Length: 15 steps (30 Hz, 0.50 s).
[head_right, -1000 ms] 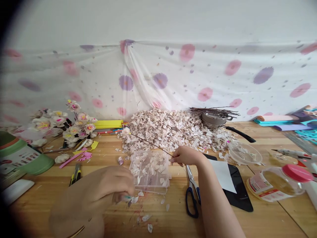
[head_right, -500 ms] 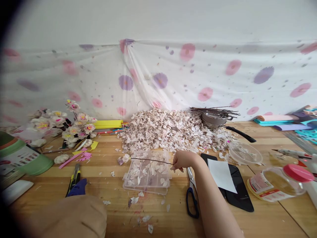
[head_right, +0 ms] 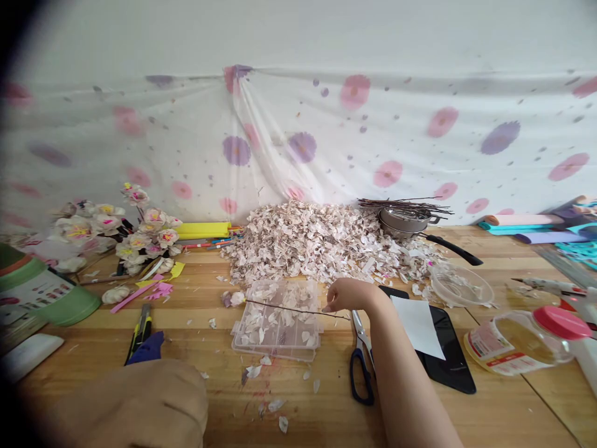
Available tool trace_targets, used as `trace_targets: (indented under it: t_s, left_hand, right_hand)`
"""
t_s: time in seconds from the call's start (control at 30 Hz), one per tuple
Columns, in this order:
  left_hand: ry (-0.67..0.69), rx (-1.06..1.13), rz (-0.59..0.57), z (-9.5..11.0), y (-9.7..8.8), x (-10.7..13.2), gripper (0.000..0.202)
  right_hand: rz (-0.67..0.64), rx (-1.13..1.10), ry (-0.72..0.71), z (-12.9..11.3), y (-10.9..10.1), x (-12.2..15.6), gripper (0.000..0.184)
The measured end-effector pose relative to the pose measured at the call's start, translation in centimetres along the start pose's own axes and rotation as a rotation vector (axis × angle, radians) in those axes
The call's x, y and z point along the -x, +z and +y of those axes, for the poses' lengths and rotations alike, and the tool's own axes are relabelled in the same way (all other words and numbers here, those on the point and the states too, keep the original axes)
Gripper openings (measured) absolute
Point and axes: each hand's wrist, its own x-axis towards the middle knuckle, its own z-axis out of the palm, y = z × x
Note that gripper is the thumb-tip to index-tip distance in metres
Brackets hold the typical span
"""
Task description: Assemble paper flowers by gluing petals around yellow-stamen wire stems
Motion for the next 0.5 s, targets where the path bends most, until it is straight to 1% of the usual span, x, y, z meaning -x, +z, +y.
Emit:
trace_targets:
  t_s: [0.03, 0.07, 0.1, 0.17, 0.23, 0.27, 0.33, 0.37, 0.4, 0.43, 0.5]
  left_hand:
    - [0.043, 0.075, -0.068, -0.1, 0.1, -0.2, 0.052]
    - [0.041, 0.093, -0.097, -0.2, 0.0, -0.4, 0.051]
    - [0.051, 0.104, -0.116, -0.3, -0.2, -0.6, 0.049]
    - [0.010, 0.068, -0.127, -0.3, -0.9, -1.0, 0.044]
    - [-0.067, 0.013, -0.093, -0.3, -1.5, -1.4, 0.037]
    - [-0.124, -0.012, -0.047, -0.3, -1.6, -1.6, 0.034]
    - [-0.240, -0.042, 0.073, -0.6, -1.3, -2.1, 0.029]
    - [-0.300, -0.044, 0.136, -0.9, -1.0, -2.4, 0.027]
    - [-0.327, -0.044, 0.187, -1.3, -0.7, -2.8, 0.029]
    - [-0.353, -0.039, 0.220, -1.8, -0.2, -3.2, 0.027]
    - [-0.419, -0.033, 0.265, -2.6, 0.6, -4.0, 0.021]
  right_hand:
    - [0.045, -0.012, -0.004, -0.1, -0.2, 0.3, 0.025]
    - [0.095, -0.028, -0.010, -0.2, -0.4, 0.8, 0.022]
    - [0.148, -0.048, -0.016, -0.3, -0.7, 1.2, 0.021]
    - [0.261, -0.103, -0.026, -0.8, -1.3, 2.3, 0.027]
    - [0.369, -0.171, -0.034, -1.5, -1.6, 3.4, 0.037]
    - [0.420, -0.241, -0.062, -2.0, -1.7, 4.0, 0.041]
    - [0.488, -0.466, -0.191, -3.1, -1.6, 5.0, 0.042]
    - [0.495, -0.612, -0.287, -3.8, -1.3, 5.4, 0.040]
    - [0.479, -0.762, -0.390, -4.4, -1.0, 5.7, 0.037]
    - [0.440, -0.899, -0.489, -5.0, -0.6, 6.0, 0.034]
    - [0.308, -1.099, -0.646, -6.2, 0.2, 6.3, 0.031]
